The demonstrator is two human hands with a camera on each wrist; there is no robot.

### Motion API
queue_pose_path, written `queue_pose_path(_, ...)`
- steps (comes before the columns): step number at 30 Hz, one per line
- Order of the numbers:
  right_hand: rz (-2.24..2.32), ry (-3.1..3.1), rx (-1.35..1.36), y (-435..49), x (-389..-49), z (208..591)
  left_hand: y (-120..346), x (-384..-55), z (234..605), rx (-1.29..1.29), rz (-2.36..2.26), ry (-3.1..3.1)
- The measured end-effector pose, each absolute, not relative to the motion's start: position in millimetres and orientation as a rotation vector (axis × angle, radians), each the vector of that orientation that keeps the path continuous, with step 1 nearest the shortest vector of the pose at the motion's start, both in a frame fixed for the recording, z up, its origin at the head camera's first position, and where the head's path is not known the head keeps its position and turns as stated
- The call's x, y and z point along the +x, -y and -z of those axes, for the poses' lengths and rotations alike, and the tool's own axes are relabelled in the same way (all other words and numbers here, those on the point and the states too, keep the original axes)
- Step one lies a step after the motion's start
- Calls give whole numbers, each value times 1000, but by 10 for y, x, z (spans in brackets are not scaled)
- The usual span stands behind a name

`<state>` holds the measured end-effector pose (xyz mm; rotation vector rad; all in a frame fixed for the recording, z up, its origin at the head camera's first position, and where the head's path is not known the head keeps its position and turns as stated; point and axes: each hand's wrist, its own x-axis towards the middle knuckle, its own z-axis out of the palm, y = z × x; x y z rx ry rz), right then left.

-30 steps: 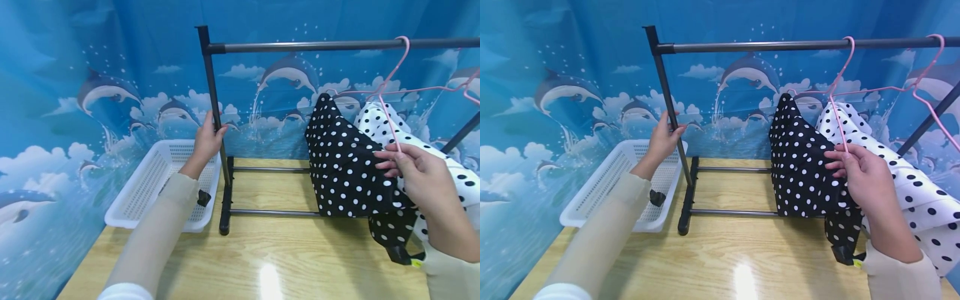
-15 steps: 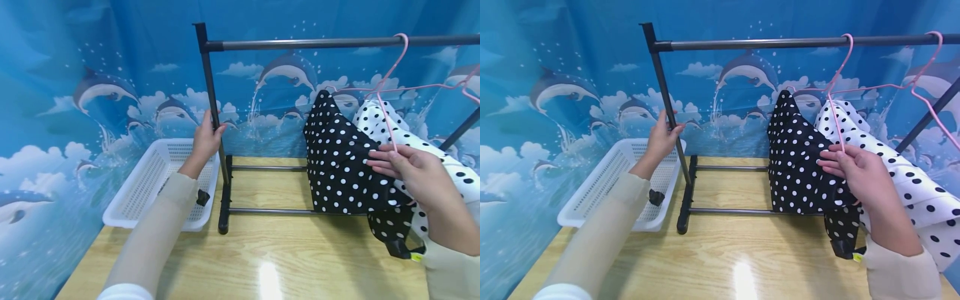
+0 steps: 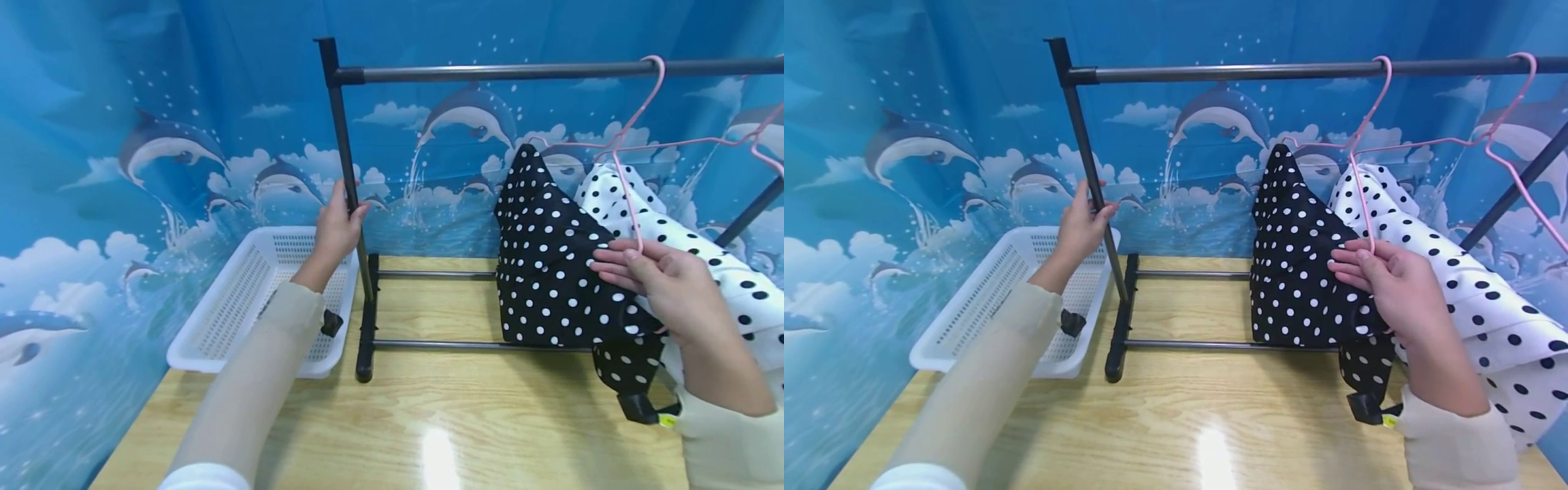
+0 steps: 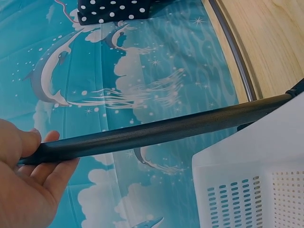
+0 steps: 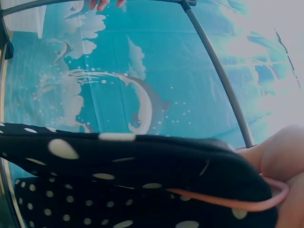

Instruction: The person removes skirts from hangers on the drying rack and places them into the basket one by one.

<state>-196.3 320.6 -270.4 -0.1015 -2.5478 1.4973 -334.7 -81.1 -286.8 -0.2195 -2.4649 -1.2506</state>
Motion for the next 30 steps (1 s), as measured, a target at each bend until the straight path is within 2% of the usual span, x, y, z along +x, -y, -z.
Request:
queue_pose_path(5, -1641, 2406, -31, -3238, -1943, 2741, 799, -3338, 2871, -215, 1251, 2471)
queue_pose_path(16, -1708, 2321, -71, -3202, -1916, 2710, 803, -3333, 2878, -208, 1224, 2473)
queue_pose_path(30, -1661, 2271, -55, -3136, -1844, 2640, 814, -3339, 2891, -216, 1232, 2471)
